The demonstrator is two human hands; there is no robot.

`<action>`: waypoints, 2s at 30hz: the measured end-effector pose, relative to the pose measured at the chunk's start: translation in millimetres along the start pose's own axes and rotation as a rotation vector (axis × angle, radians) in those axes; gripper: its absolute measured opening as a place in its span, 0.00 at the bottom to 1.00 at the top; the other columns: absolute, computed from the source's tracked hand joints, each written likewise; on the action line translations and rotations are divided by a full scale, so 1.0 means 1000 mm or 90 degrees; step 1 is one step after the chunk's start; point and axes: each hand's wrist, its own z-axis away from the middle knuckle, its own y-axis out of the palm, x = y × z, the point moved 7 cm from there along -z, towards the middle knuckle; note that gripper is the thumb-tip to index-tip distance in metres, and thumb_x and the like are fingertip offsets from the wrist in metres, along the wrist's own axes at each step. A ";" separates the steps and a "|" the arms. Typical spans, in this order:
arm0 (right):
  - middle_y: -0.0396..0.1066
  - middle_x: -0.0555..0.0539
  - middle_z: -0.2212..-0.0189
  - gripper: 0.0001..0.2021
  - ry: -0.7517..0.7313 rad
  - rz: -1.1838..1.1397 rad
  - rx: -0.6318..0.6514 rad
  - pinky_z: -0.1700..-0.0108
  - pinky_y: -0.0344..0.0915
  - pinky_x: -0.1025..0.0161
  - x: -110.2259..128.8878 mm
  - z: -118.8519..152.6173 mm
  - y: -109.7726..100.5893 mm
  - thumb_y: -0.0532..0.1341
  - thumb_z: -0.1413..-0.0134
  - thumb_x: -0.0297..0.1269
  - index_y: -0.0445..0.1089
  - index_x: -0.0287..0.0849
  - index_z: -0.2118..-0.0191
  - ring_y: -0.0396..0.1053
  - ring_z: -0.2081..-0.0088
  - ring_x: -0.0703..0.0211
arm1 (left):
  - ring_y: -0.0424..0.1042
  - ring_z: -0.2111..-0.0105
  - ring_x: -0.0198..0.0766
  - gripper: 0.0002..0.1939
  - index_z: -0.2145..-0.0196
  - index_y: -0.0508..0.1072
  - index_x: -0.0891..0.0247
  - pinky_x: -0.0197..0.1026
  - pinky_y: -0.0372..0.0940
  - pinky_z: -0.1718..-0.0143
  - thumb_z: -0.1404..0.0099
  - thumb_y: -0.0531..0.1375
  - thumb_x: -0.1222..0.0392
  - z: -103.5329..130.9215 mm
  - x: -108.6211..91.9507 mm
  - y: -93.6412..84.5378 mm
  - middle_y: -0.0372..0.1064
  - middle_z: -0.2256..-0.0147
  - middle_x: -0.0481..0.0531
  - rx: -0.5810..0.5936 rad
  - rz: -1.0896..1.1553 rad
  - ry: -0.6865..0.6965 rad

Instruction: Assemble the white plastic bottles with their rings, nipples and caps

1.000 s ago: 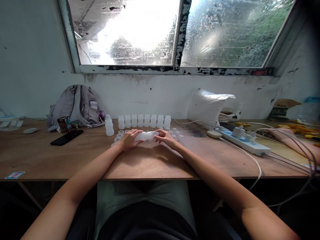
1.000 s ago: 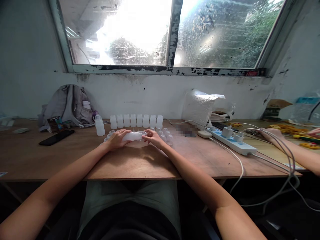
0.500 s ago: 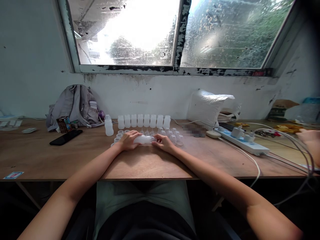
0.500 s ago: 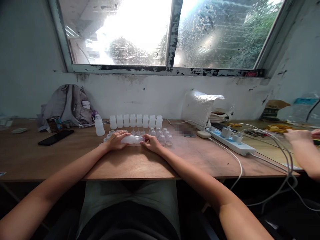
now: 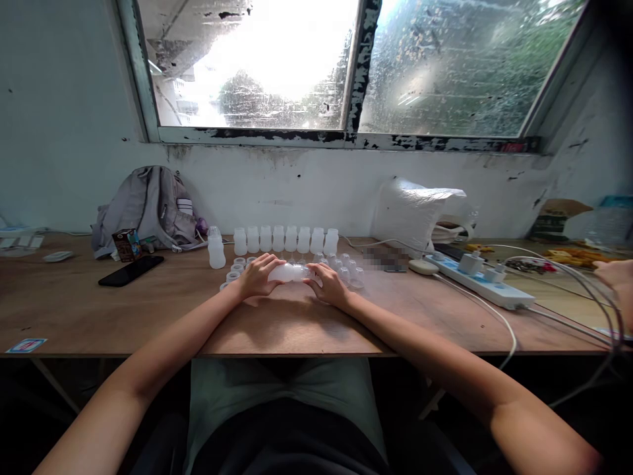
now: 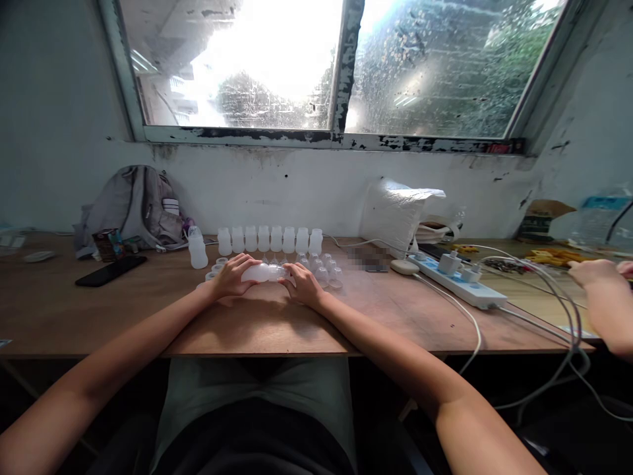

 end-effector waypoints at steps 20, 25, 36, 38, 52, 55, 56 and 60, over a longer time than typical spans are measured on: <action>0.61 0.40 0.54 0.21 0.101 -0.063 -0.045 0.57 0.61 0.55 -0.005 -0.008 -0.010 0.50 0.46 0.37 0.49 0.42 0.46 0.62 0.58 0.53 | 0.60 0.52 0.45 0.27 0.47 0.52 0.62 0.47 0.57 0.52 0.42 0.54 0.57 -0.003 0.002 0.034 0.58 0.51 0.59 0.044 0.211 -0.176; 0.53 0.38 0.47 0.20 0.106 -0.096 -0.080 0.59 0.62 0.57 -0.001 -0.017 -0.016 0.49 0.45 0.39 0.46 0.43 0.47 0.63 0.58 0.56 | 0.64 0.56 0.43 0.24 0.51 0.54 0.62 0.45 0.60 0.56 0.44 0.57 0.57 0.001 0.017 0.040 0.62 0.55 0.57 0.042 0.346 -0.261; 0.58 0.40 0.57 0.18 0.180 -0.085 -0.036 0.66 0.64 0.58 -0.011 -0.005 0.010 0.51 0.46 0.39 0.49 0.43 0.51 0.64 0.65 0.58 | 0.65 0.57 0.43 0.43 0.48 0.46 0.61 0.46 0.61 0.58 0.57 0.65 0.53 0.010 0.041 0.050 0.60 0.55 0.58 -0.012 0.425 -0.394; 0.58 0.40 0.56 0.18 0.173 -0.096 -0.008 0.66 0.64 0.59 -0.006 -0.005 0.016 0.50 0.46 0.39 0.49 0.43 0.50 0.64 0.65 0.58 | 0.62 0.54 0.45 0.44 0.45 0.43 0.62 0.46 0.60 0.56 0.54 0.63 0.51 0.005 0.042 0.037 0.59 0.53 0.61 -0.046 0.362 -0.389; 0.58 0.41 0.57 0.15 0.186 -0.103 -0.003 0.66 0.64 0.60 -0.010 -0.003 0.018 0.49 0.46 0.36 0.51 0.44 0.52 0.64 0.65 0.59 | 0.69 0.69 0.38 0.16 0.71 0.74 0.63 0.36 0.61 0.69 0.49 0.57 0.47 -0.082 0.082 -0.056 0.72 0.70 0.50 0.092 0.080 -0.402; 0.58 0.41 0.57 0.15 0.176 -0.090 -0.009 0.64 0.64 0.58 -0.011 -0.003 0.017 0.49 0.46 0.36 0.51 0.43 0.52 0.64 0.64 0.58 | 0.69 0.68 0.40 0.16 0.71 0.74 0.62 0.37 0.61 0.69 0.50 0.58 0.47 -0.088 0.112 -0.075 0.72 0.69 0.51 0.079 -0.005 -0.452; 0.59 0.41 0.58 0.14 0.170 -0.086 -0.011 0.63 0.64 0.57 -0.011 -0.004 0.017 0.49 0.46 0.35 0.51 0.43 0.52 0.64 0.63 0.57 | 0.69 0.67 0.40 0.16 0.72 0.74 0.62 0.37 0.60 0.68 0.51 0.58 0.46 -0.088 0.122 -0.080 0.72 0.70 0.51 0.081 -0.029 -0.469; 0.59 0.41 0.59 0.13 0.155 -0.075 -0.016 0.60 0.63 0.56 -0.010 -0.004 0.017 0.50 0.47 0.34 0.53 0.42 0.54 0.63 0.61 0.56 | 0.68 0.66 0.43 0.15 0.74 0.75 0.59 0.40 0.59 0.65 0.53 0.60 0.46 -0.074 0.158 -0.087 0.73 0.70 0.51 0.089 -0.103 -0.550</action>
